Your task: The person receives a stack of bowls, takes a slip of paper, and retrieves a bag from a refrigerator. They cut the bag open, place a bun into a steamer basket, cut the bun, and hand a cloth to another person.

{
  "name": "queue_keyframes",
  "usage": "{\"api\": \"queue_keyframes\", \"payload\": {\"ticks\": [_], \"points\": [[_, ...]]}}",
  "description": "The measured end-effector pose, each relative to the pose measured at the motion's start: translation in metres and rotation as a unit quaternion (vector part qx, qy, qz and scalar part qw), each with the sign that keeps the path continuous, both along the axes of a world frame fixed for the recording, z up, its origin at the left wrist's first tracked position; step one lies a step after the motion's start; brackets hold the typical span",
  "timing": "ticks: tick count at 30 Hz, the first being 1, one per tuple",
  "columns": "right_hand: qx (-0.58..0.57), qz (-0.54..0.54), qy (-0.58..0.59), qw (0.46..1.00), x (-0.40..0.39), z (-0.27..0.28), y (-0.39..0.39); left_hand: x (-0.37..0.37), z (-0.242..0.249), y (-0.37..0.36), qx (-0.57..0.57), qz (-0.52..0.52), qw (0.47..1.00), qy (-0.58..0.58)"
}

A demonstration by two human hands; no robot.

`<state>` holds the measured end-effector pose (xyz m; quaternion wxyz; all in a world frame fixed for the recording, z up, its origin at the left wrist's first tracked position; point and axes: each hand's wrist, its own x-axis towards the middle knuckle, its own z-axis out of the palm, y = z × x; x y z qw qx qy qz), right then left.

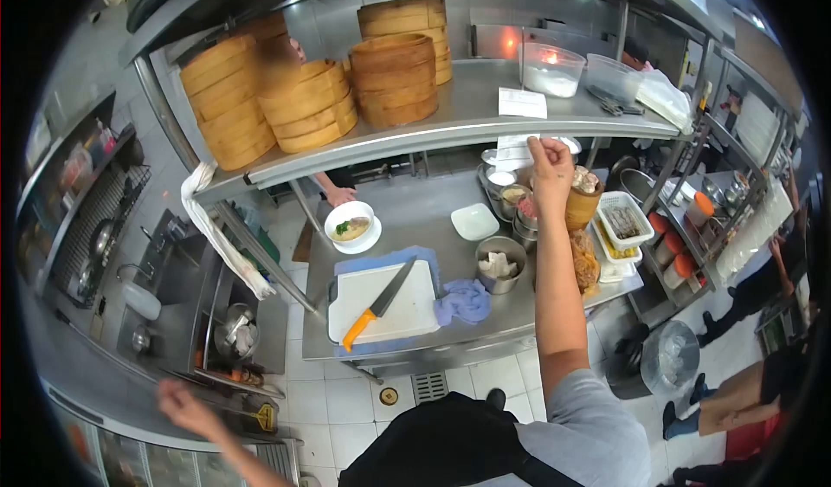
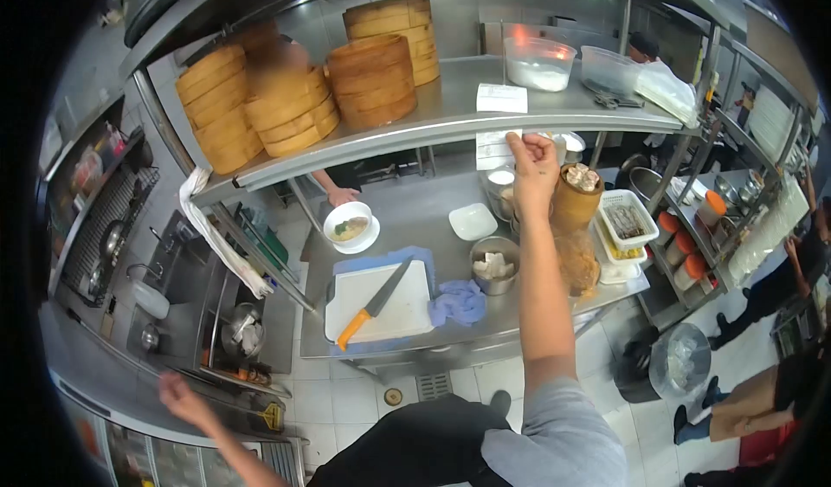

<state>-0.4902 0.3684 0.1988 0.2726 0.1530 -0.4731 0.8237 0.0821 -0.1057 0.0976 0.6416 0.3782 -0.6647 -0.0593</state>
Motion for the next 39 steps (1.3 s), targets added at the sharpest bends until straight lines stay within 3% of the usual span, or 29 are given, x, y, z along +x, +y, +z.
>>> {"api": "queue_keyframes", "payload": {"ticks": [1, 2, 3, 4, 6, 7, 8, 9, 10, 11, 12, 14, 16, 17, 18, 19, 20, 22, 23, 26, 28, 30, 32, 35, 36, 38, 39], "points": [[0.017, -0.04, -0.011, 0.999, 0.014, -0.001, 0.003, 0.032, 0.045, -0.001, -0.02, 0.108, 0.994, -0.021], [0.023, -0.053, -0.015, 0.998, 0.017, -0.019, 0.011, 0.077, 0.067, -0.034, -0.119, 0.19, 0.975, -0.006], [0.07, -0.115, -0.009, 0.991, 0.014, -0.049, 0.021, 0.141, 0.085, -0.076, -0.223, 0.345, 0.909, -0.063], [0.115, -0.171, -0.002, 0.979, 0.019, -0.069, 0.024, 0.205, 0.103, -0.118, -0.306, 0.515, 0.797, -0.08], [0.154, -0.138, -0.031, 0.978, 0.071, -0.105, 0.008, 0.285, 0.136, -0.164, -0.36, 0.603, 0.703, -0.114], [0.225, -0.101, -0.078, 0.966, 0.097, -0.133, 0.0, 0.302, 0.137, -0.18, -0.36, 0.607, 0.699, -0.115], [0.275, -0.087, -0.028, 0.957, 0.105, -0.189, -0.011, 0.312, 0.141, -0.199, -0.288, 0.63, 0.714, -0.1], [0.238, 0.055, -0.064, 0.968, 0.139, -0.223, -0.03, 0.322, 0.144, -0.228, -0.215, 0.644, 0.729, -0.084], [0.33, 0.082, -0.074, 0.937, 0.174, -0.255, -0.041, 0.333, 0.14, -0.25, -0.219, 0.639, 0.733, -0.081], [0.422, 0.069, -0.148, 0.892, 0.207, -0.294, -0.059, 0.359, 0.126, -0.276, -0.183, 0.629, 0.695, -0.297], [0.355, 0.22, -0.097, 0.904, 0.238, -0.317, -0.078, 0.366, 0.125, -0.288, -0.135, 0.592, 0.618, -0.5], [0.534, 0.24, 0.002, 0.811, 0.286, -0.344, -0.1, 0.352, 0.11, -0.307, -0.034, 0.563, 0.62, -0.545], [0.53, 0.363, 0.001, 0.766, 0.323, -0.321, -0.113, 0.311, 0.105, -0.271, 0.101, 0.573, 0.59, -0.56], [0.597, 0.378, 0.067, 0.705, 0.323, -0.32, -0.116, 0.302, 0.117, -0.25, 0.174, 0.493, 0.774, -0.357], [0.593, 0.424, 0.103, 0.677, 0.315, -0.338, -0.118, 0.292, 0.126, -0.231, 0.174, 0.4, 0.893, -0.107], [0.559, 0.492, 0.032, 0.667, 0.309, -0.344, -0.115, 0.322, 0.103, -0.274, -0.011, 0.517, 0.843, -0.146], [0.537, 0.5, -0.012, 0.679, 0.314, -0.33, -0.112, 0.283, 0.139, -0.229, 0.002, 0.463, 0.884, -0.059], [0.54, 0.481, -0.058, 0.688, 0.31, -0.309, -0.101, 0.269, 0.167, -0.225, -0.085, 0.395, 0.915, -0.023], [0.56, 0.479, -0.081, 0.671, 0.303, -0.315, -0.094, 0.263, 0.179, -0.218, -0.06, 0.351, 0.934, -0.031], [0.63, 0.461, -0.133, 0.61, 0.28, -0.316, -0.085, 0.269, 0.184, -0.239, 0.003, 0.406, 0.914, -0.02], [0.693, 0.484, -0.052, 0.531, 0.271, -0.285, -0.079, 0.259, 0.189, -0.225, 0.031, 0.43, 0.902, -0.035], [0.673, 0.499, -0.042, 0.545, 0.262, -0.314, -0.078, 0.26, 0.187, -0.228, 0.043, 0.424, 0.904, -0.033], [0.695, 0.507, -0.029, 0.51, 0.271, -0.301, -0.091, 0.26, 0.194, -0.216, 0.042, 0.424, 0.904, -0.042], [0.648, 0.569, -0.001, 0.507, 0.295, -0.276, -0.107, 0.233, 0.187, -0.158, -0.002, 0.418, 0.908, -0.02], [0.65, 0.576, 0.002, 0.496, 0.289, -0.296, -0.116, 0.227, 0.182, -0.133, 0.003, 0.428, 0.903, -0.025], [0.593, 0.667, -0.035, 0.45, 0.279, -0.346, -0.142, 0.218, 0.172, -0.071, -0.056, 0.4, 0.915, 0.0], [0.67, 0.619, 0.002, 0.409, 0.3, -0.307, -0.157, 0.216, 0.168, -0.037, -0.055, 0.383, 0.922, 0.03]]}}
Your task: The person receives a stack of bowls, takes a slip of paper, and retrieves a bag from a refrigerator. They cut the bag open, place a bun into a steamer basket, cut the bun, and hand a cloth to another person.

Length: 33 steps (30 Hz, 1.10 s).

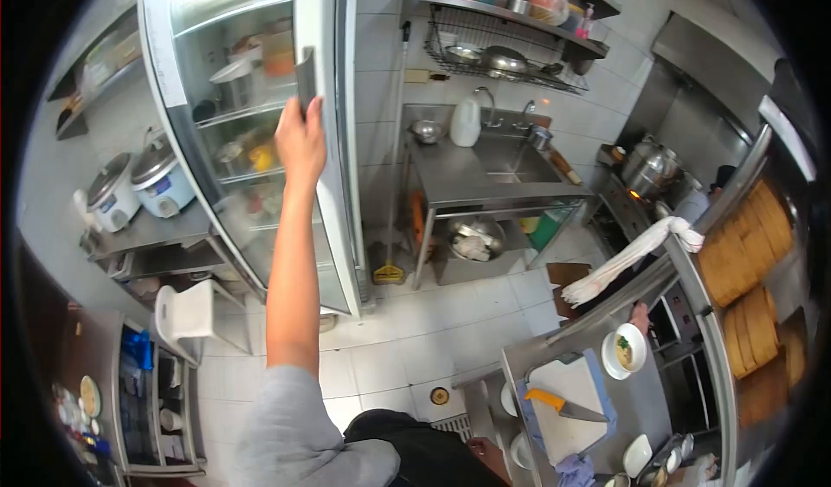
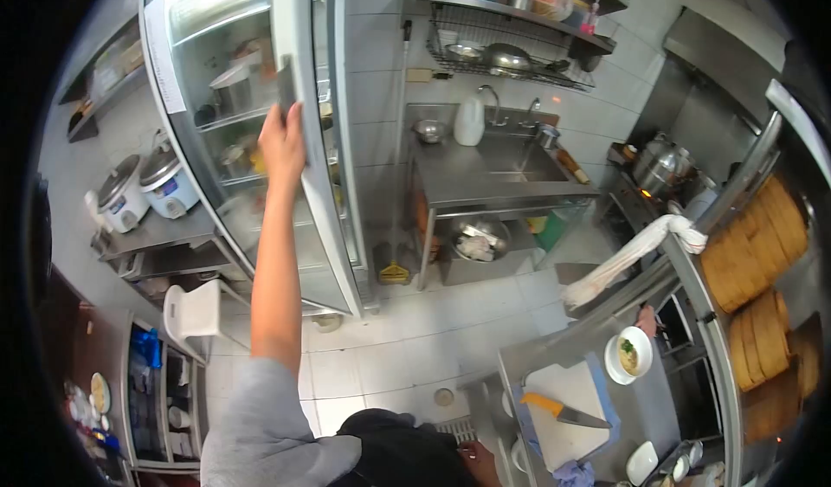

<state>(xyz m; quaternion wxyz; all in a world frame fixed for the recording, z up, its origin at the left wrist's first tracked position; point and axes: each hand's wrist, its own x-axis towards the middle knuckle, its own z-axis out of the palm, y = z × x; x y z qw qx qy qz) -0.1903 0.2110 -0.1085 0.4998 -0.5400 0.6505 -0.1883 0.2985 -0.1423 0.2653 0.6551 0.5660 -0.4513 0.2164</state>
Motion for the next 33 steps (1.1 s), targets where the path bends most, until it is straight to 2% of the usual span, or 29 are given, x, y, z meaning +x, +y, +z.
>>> {"api": "queue_keyframes", "payload": {"ticks": [1, 4, 6, 7, 8, 9, 10, 11, 13, 15, 17, 18, 20, 21, 22, 23, 25, 26, 27, 28, 29, 31, 32, 33], "points": [[0.002, 0.012, -0.012, 1.0, 0.006, -0.002, -0.012, -0.003, -0.004, 0.034, -0.012, -0.021, 0.999, 0.025], [-0.049, 0.077, -0.035, 0.995, 0.005, -0.019, -0.058, 0.012, -0.014, 0.133, -0.052, 0.041, 0.993, 0.093], [-0.068, 0.099, -0.051, 0.991, -0.001, -0.039, -0.094, 0.058, -0.035, 0.185, -0.115, 0.167, 0.979, -0.008], [-0.079, 0.107, -0.06, 0.989, -0.003, -0.045, -0.111, 0.094, -0.046, 0.209, -0.137, 0.282, 0.947, -0.063], [-0.081, 0.112, -0.053, 0.989, -0.003, -0.047, -0.128, 0.127, -0.048, 0.24, -0.144, 0.313, 0.934, -0.095], [-0.082, 0.122, -0.055, 0.988, 0.004, -0.038, -0.144, 0.139, -0.04, 0.26, -0.247, 0.192, 0.95, -0.006], [-0.102, 0.144, -0.044, 0.983, 0.01, -0.025, -0.16, 0.112, -0.008, 0.281, -0.144, 0.359, 0.922, 0.026], [-0.122, 0.167, -0.032, 0.978, 0.013, -0.017, -0.175, 0.138, -0.008, 0.301, -0.111, 0.398, 0.91, 0.019], [-0.095, 0.193, -0.062, 0.975, 0.022, -0.01, -0.211, 0.197, -0.01, 0.338, -0.211, 0.308, 0.922, 0.104], [-0.056, 0.254, -0.066, 0.963, 0.047, 0.016, -0.26, 0.232, -0.008, 0.364, -0.129, 0.399, 0.905, 0.076], [-0.076, 0.278, -0.06, 0.956, 0.081, 0.03, -0.31, 0.244, 0.0, 0.371, -0.178, 0.377, 0.902, 0.115], [-0.123, 0.289, -0.034, 0.949, 0.108, 0.066, -0.331, 0.222, 0.019, 0.355, -0.175, 0.484, 0.854, 0.071], [-0.181, 0.279, -0.029, 0.943, 0.157, 0.095, -0.372, 0.173, 0.066, 0.307, -0.236, 0.544, 0.802, -0.074], [-0.195, 0.277, -0.03, 0.94, 0.184, 0.102, -0.392, 0.167, 0.086, 0.283, -0.3, 0.497, 0.795, -0.175], [-0.215, 0.281, -0.053, 0.934, 0.214, 0.108, -0.407, 0.166, 0.11, 0.253, -0.322, 0.343, 0.852, -0.229], [-0.231, 0.283, -0.076, 0.928, 0.242, 0.111, -0.416, 0.169, 0.138, 0.219, -0.332, 0.176, 0.884, -0.279], [-0.213, 0.282, -0.135, 0.925, 0.294, 0.101, -0.426, 0.197, 0.202, 0.143, -0.207, 0.116, 0.935, -0.264], [-0.226, 0.307, -0.128, 0.916, 0.313, 0.09, -0.428, 0.223, 0.239, 0.099, -0.142, 0.148, 0.924, -0.322], [-0.24, 0.33, -0.121, 0.905, 0.331, 0.077, -0.429, 0.248, 0.274, 0.049, -0.1, 0.062, 0.946, -0.301], [-0.215, 0.341, -0.086, 0.911, 0.346, 0.067, -0.427, 0.277, 0.306, 0.0, -0.033, 0.019, 0.968, -0.247], [-0.189, 0.349, -0.05, 0.916, 0.356, 0.062, -0.422, 0.322, 0.336, -0.05, 0.046, 0.137, 0.928, -0.345], [-0.142, 0.352, 0.0, 0.925, 0.366, 0.065, -0.407, 0.345, 0.365, -0.112, 0.165, 0.142, 0.937, -0.274], [-0.141, 0.342, -0.002, 0.929, 0.365, 0.052, -0.399, 0.366, 0.374, -0.139, 0.164, 0.132, 0.937, -0.278], [-0.138, 0.314, -0.011, 0.939, 0.358, 0.034, -0.388, 0.387, 0.377, -0.161, 0.137, 0.058, 0.956, -0.252]]}}
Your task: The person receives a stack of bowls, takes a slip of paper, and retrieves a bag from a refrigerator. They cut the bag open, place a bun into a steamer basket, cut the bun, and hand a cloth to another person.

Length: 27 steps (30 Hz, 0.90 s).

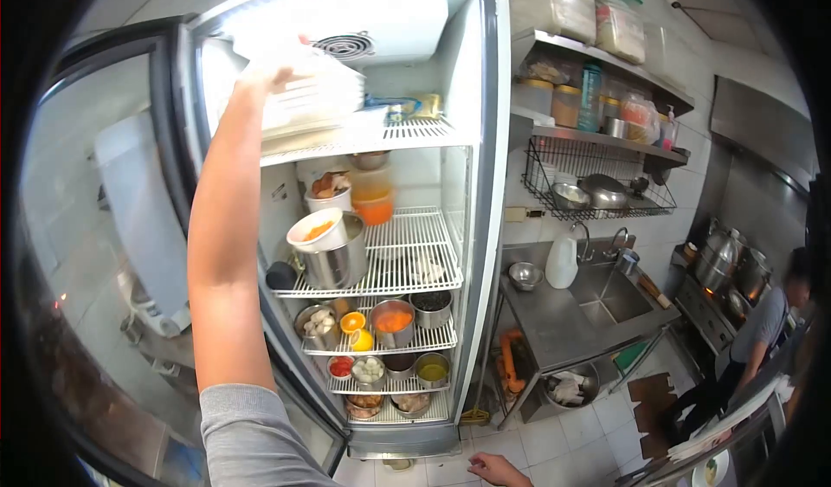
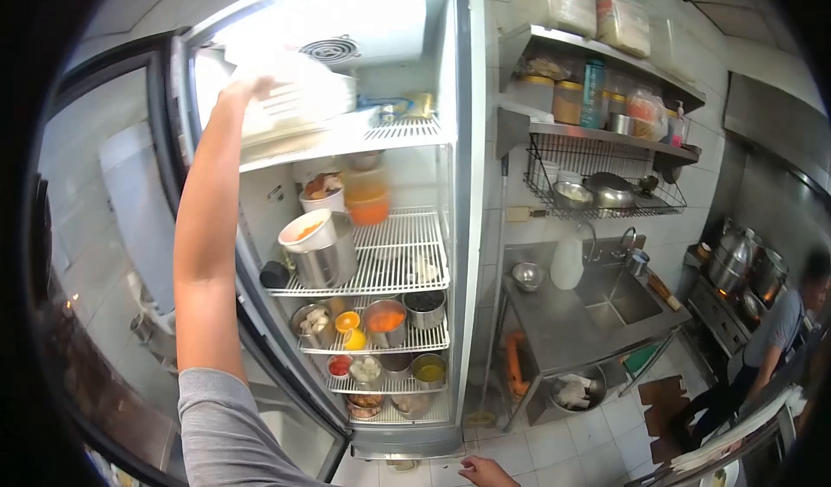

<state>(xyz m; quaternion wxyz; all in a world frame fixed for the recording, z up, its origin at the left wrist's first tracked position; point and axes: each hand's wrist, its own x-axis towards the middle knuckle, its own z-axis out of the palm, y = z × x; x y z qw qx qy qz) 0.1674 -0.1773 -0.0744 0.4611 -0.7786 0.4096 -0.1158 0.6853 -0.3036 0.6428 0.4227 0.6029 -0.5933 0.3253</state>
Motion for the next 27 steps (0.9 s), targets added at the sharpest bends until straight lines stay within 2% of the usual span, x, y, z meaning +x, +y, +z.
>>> {"api": "queue_keyframes", "payload": {"ticks": [1, 3, 6, 7, 10, 12, 14, 19, 22, 23, 24, 26, 27], "points": [[0.008, -0.027, -0.011, 1.0, -0.008, -0.014, 0.008, 0.02, 0.003, -0.021, -0.011, -0.075, 0.996, 0.038], [0.011, -0.071, 0.003, 0.997, -0.028, -0.034, 0.016, 0.027, 0.012, -0.025, 0.002, -0.126, 0.99, 0.056], [0.024, -0.145, 0.068, 0.987, -0.055, -0.036, 0.031, 0.02, 0.012, -0.014, 0.031, -0.108, 0.993, 0.024], [0.005, -0.147, 0.094, 0.985, -0.062, -0.045, 0.032, 0.016, 0.008, -0.013, 0.033, -0.102, 0.994, 0.012], [-0.001, -0.149, 0.135, 0.98, -0.063, -0.025, 0.031, 0.008, 0.006, -0.014, 0.047, -0.075, 0.996, -0.013], [-0.025, -0.16, 0.113, 0.98, -0.056, -0.025, 0.025, -0.002, 0.008, -0.015, 0.068, -0.052, 0.996, -0.036], [0.022, -0.182, 0.114, 0.976, -0.043, -0.017, 0.011, -0.011, 0.009, -0.013, 0.086, -0.028, 0.994, -0.058], [0.007, -0.161, 0.057, 0.985, -0.016, -0.027, 0.011, -0.021, 0.005, 0.001, 0.091, -0.013, 0.992, -0.092], [-0.009, -0.148, 0.039, 0.988, -0.015, -0.027, 0.019, -0.016, -0.01, 0.02, 0.009, -0.062, 0.997, -0.051], [-0.019, -0.145, 0.047, 0.988, -0.017, -0.026, 0.021, -0.012, -0.015, 0.028, -0.08, -0.096, 0.992, -0.018], [-0.022, -0.146, 0.045, 0.988, -0.021, -0.027, 0.02, -0.008, -0.02, 0.029, -0.082, -0.097, 0.992, -0.02], [-0.015, -0.137, 0.068, 0.988, -0.033, -0.029, 0.019, -0.001, -0.031, 0.026, -0.28, -0.122, 0.952, -0.013], [-0.015, -0.139, 0.068, 0.988, -0.035, -0.021, 0.019, -0.002, -0.034, 0.029, -0.331, -0.116, 0.937, -0.01]]}}
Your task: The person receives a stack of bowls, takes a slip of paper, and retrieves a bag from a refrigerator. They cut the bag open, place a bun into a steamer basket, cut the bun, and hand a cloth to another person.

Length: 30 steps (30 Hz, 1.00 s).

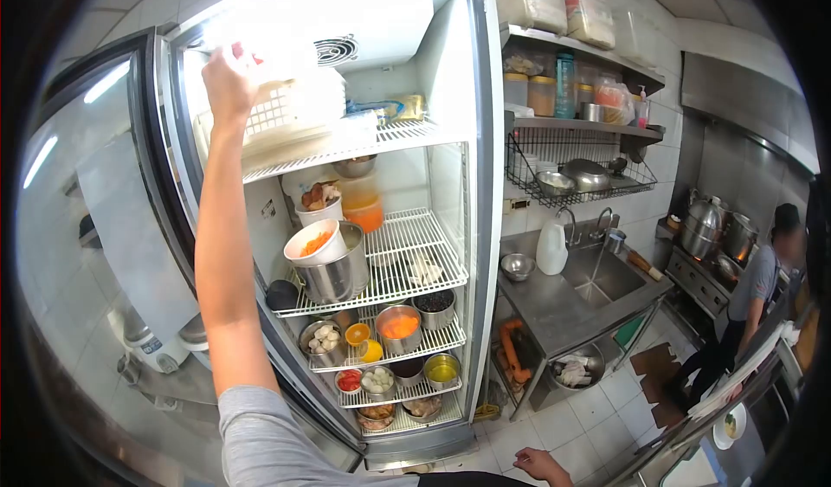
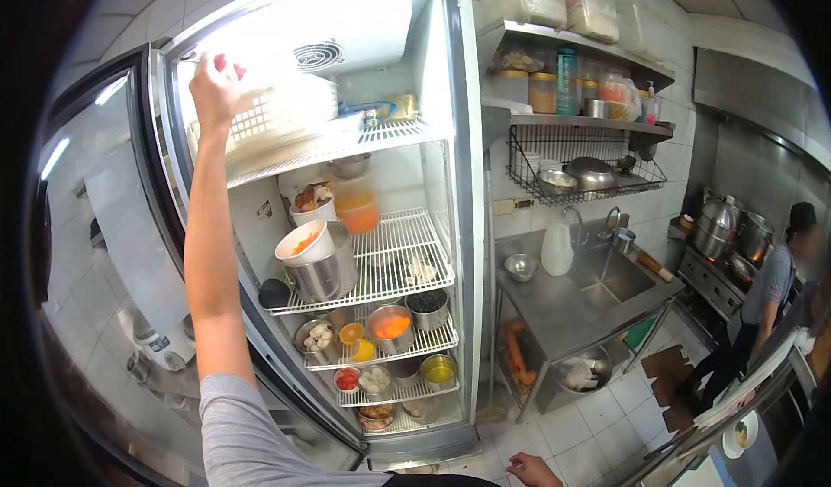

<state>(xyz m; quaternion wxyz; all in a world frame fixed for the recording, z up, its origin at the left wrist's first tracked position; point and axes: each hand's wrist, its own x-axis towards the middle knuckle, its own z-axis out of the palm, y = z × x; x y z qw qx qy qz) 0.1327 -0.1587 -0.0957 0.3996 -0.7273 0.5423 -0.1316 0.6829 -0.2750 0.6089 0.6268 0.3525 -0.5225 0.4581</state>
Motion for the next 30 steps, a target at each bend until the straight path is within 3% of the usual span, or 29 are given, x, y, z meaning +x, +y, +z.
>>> {"api": "queue_keyframes", "payload": {"ticks": [1, 3, 5, 7, 9, 11, 13, 17, 20, 22, 23, 24, 25, 28, 30], "points": [[0.0, -0.015, 0.005, 1.0, -0.002, 0.016, -0.001, -0.009, -0.004, 0.007, 0.0, -0.003, 1.0, 0.0], [0.003, -0.035, 0.01, 0.999, -0.007, 0.036, -0.003, -0.027, -0.009, 0.015, -0.112, -0.015, 0.992, 0.054], [-0.015, -0.078, -0.056, 0.995, -0.008, 0.05, -0.009, -0.018, -0.009, 0.005, -0.14, -0.015, 0.987, 0.078], [-0.02, -0.093, -0.092, 0.991, -0.003, 0.077, -0.008, -0.022, -0.009, -0.001, -0.254, 0.034, 0.957, 0.137], [-0.051, -0.091, -0.112, 0.988, -0.001, 0.091, -0.009, -0.024, -0.006, -0.002, -0.304, -0.002, 0.932, 0.197], [-0.051, -0.099, -0.118, 0.987, -0.001, 0.099, -0.006, -0.021, 0.002, 0.002, -0.337, -0.098, 0.891, 0.288], [-0.053, -0.087, -0.108, 0.989, -0.002, 0.103, 0.0, 0.039, 0.022, -0.015, -0.426, -0.262, 0.8, 0.332], [-0.044, -0.098, -0.097, 0.989, -0.01, 0.108, 0.021, 0.023, 0.017, 0.031, -0.472, -0.412, 0.715, 0.311], [-0.004, -0.134, -0.131, 0.982, -0.018, 0.107, 0.038, -0.032, -0.001, 0.072, -0.5, -0.352, 0.718, 0.332], [-0.046, -0.101, -0.135, 0.985, -0.029, 0.114, 0.048, -0.058, -0.025, 0.083, -0.463, -0.332, 0.77, 0.287], [-0.031, -0.111, -0.172, 0.978, -0.032, 0.108, 0.049, -0.077, -0.039, 0.084, -0.43, -0.324, 0.804, 0.251], [0.017, -0.13, -0.216, 0.968, -0.024, 0.152, 0.053, -0.102, -0.056, 0.081, -0.399, -0.316, 0.835, 0.208], [-0.022, -0.121, -0.303, 0.945, -0.021, 0.148, 0.053, -0.124, -0.076, 0.085, -0.377, -0.302, 0.863, 0.15], [-0.053, -0.088, -0.522, 0.847, -0.006, 0.212, 0.066, -0.202, -0.149, 0.07, -0.263, -0.364, 0.894, 0.019], [-0.152, -0.076, -0.537, 0.826, -0.006, 0.232, 0.082, -0.255, -0.217, 0.058, -0.143, -0.47, 0.871, -0.018]]}}
